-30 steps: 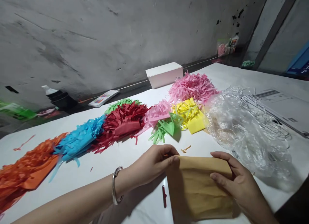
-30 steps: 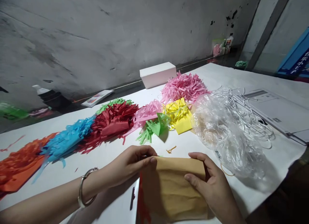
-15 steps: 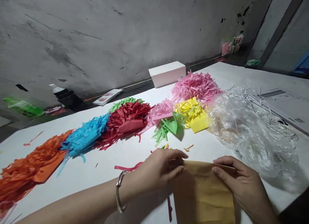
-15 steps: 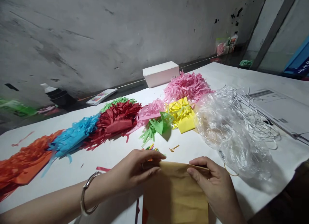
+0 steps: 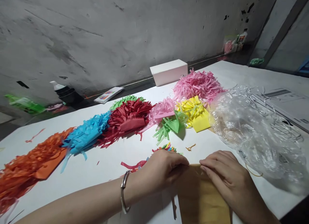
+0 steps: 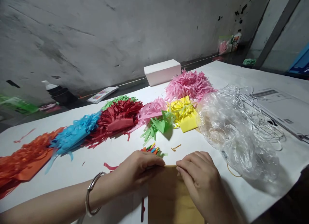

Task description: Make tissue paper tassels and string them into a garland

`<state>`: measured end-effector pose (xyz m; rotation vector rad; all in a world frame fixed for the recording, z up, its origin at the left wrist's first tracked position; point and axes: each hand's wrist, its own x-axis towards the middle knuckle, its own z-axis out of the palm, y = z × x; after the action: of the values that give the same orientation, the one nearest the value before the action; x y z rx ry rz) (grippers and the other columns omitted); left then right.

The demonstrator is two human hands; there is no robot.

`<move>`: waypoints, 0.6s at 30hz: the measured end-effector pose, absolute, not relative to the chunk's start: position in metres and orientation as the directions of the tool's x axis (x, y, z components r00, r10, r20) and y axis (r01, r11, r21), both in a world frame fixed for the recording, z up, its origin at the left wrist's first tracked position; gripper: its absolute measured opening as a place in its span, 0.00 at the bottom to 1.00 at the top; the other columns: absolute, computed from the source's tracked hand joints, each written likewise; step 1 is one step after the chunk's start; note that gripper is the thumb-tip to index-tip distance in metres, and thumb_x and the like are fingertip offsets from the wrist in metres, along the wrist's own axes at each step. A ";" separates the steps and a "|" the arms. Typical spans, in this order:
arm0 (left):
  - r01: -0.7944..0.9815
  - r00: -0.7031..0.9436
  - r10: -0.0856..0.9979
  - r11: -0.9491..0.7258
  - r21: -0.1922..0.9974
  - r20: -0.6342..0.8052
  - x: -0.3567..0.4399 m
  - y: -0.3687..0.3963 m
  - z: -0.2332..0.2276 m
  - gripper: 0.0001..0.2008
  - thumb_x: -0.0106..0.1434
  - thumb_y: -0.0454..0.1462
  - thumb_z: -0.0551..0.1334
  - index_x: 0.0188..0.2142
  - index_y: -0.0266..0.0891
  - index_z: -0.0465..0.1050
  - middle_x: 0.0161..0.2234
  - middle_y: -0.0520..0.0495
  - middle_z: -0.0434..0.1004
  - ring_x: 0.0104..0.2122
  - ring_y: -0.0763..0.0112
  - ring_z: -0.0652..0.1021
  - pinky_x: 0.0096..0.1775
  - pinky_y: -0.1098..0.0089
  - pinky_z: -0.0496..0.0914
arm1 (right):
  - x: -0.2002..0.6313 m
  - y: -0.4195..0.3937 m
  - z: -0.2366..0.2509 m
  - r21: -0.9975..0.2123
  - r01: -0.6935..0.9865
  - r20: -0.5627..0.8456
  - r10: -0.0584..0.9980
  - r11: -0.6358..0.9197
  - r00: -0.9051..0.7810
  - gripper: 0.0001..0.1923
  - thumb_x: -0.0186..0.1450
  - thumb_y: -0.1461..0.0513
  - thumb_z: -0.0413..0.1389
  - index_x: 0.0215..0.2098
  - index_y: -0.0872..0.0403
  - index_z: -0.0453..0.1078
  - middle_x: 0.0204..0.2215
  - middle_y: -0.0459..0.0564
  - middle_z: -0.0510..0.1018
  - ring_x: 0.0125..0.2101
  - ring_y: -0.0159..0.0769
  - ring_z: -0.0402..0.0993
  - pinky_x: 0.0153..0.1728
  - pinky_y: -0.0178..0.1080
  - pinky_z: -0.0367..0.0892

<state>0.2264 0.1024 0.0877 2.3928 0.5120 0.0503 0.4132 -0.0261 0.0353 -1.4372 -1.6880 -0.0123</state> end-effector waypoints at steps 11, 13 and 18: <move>0.407 0.898 0.404 -0.606 0.684 -0.176 0.228 0.103 0.092 0.12 0.61 0.28 0.57 0.38 0.36 0.79 0.29 0.49 0.81 0.28 0.71 0.75 0.30 0.75 0.64 | 0.421 -0.020 0.030 -0.418 0.786 0.723 0.691 0.456 -0.016 0.17 0.65 0.74 0.54 0.45 0.50 0.75 0.33 0.47 0.79 0.34 0.36 0.75 0.38 0.42 0.67; 0.412 0.895 0.409 -0.603 0.683 -0.178 0.228 0.103 0.091 0.13 0.61 0.28 0.57 0.38 0.36 0.80 0.30 0.49 0.81 0.28 0.71 0.75 0.31 0.75 0.65 | 0.419 -0.020 0.030 -0.415 0.796 0.717 0.697 0.440 -0.012 0.15 0.65 0.74 0.54 0.43 0.52 0.74 0.32 0.47 0.77 0.34 0.35 0.73 0.38 0.42 0.66; 0.421 0.891 0.418 -0.619 0.663 -0.175 0.228 0.102 0.089 0.12 0.61 0.28 0.57 0.37 0.36 0.79 0.28 0.49 0.79 0.27 0.72 0.74 0.30 0.75 0.64 | 0.414 -0.020 0.030 -0.433 0.795 0.687 0.727 0.424 -0.013 0.09 0.66 0.72 0.54 0.38 0.53 0.70 0.32 0.48 0.74 0.34 0.35 0.72 0.40 0.42 0.65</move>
<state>0.2280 0.1023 0.0893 2.3091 0.5982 -0.0048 0.4140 -0.0200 0.0297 -1.3209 -1.7540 -0.0932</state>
